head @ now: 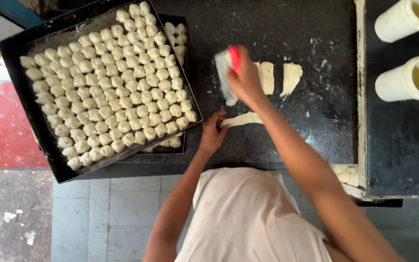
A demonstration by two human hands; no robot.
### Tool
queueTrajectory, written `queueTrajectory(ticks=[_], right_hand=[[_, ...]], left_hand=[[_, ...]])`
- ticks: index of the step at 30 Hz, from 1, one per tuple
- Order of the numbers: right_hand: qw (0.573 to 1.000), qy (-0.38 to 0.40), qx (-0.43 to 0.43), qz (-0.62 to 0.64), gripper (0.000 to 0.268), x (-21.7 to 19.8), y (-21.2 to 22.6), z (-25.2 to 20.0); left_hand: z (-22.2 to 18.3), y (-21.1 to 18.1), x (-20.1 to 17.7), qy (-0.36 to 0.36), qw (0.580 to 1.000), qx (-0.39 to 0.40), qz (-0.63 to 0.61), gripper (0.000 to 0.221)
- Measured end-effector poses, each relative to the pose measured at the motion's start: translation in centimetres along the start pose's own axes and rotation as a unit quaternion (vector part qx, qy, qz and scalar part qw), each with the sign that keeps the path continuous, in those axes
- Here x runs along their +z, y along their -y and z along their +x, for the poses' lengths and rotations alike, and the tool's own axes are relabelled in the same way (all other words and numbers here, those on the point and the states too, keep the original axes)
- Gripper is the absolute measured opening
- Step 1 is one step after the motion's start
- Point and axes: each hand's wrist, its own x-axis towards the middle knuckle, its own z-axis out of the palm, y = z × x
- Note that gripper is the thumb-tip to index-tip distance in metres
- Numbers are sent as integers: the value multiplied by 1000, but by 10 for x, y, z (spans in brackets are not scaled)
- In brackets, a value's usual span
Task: The person uses a scraper to cut small portions of dough from a larger piece on a counter and places the portions into a large rectangular baking pan.
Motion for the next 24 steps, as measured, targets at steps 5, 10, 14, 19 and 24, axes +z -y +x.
queueTrajectory(ticks=[5, 10, 14, 19, 24], right_hand=[[990, 19, 27, -136, 62, -18, 33, -98], [986, 32, 113, -115, 40, -48, 28, -87], [987, -1, 84, -139, 45, -64, 25, -104], [975, -3, 186, -120, 43, -71, 11, -102], [965, -9, 173, -195, 51, -83, -19, -109]], left_hand=[[2, -1, -4, 50, 996, -70, 4, 21], [15, -1, -8, 64, 997, -47, -7, 21], [8, 0, -7, 70, 997, -18, 5, 24], [7, 8, -12, 114, 993, -17, -27, 24], [7, 12, -15, 143, 984, -94, -57, 22]])
